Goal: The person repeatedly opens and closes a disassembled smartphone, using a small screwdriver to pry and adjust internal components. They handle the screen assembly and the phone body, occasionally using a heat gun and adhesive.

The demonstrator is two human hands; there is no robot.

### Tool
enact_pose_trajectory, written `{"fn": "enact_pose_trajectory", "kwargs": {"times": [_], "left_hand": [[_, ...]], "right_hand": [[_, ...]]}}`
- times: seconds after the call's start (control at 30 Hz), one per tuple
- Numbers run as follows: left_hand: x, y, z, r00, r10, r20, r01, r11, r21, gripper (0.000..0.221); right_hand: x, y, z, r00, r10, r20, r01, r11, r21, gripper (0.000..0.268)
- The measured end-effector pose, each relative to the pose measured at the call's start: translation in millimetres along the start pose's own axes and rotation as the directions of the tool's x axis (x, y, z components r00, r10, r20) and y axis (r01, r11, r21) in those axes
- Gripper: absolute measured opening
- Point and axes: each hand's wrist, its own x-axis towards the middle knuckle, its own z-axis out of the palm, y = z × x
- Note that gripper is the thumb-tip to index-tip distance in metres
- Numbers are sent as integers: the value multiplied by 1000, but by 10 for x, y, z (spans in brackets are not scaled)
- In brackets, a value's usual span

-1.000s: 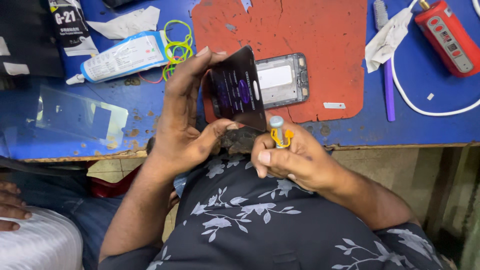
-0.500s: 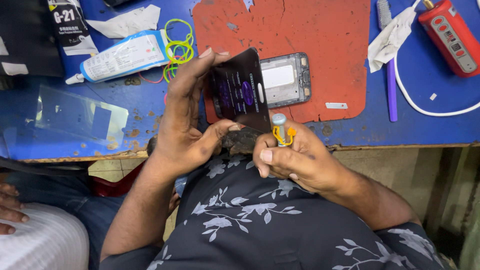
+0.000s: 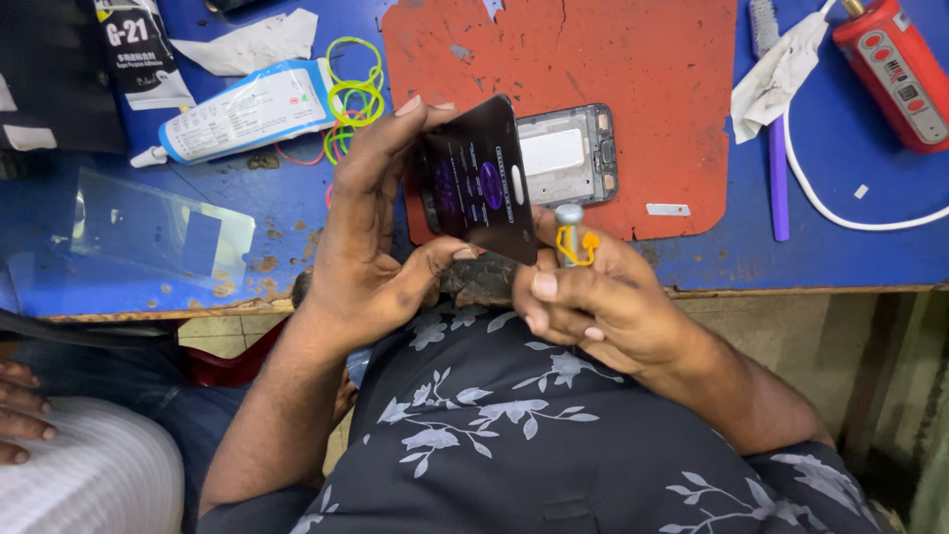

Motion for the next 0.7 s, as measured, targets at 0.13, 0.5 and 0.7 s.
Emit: {"fn": "enact_pose_trajectory", "kwargs": {"times": [0.13,0.5,0.7], "left_hand": [[6,1,6,1000,-4,-1,4,1000,-1,81],[-2,-7,14,1000,-1,-6,1,1000,-20,82],[-3,0,17,1000,-1,-10,1,1000,-19,82]], "right_hand": [[-8,-69,-45,997,39,62,-49,982,182,45],[-59,-66,78,995,72,70,-54,972,-230,28],[1,-39,64,1000,15,17,-13,993,-113,15]]}}
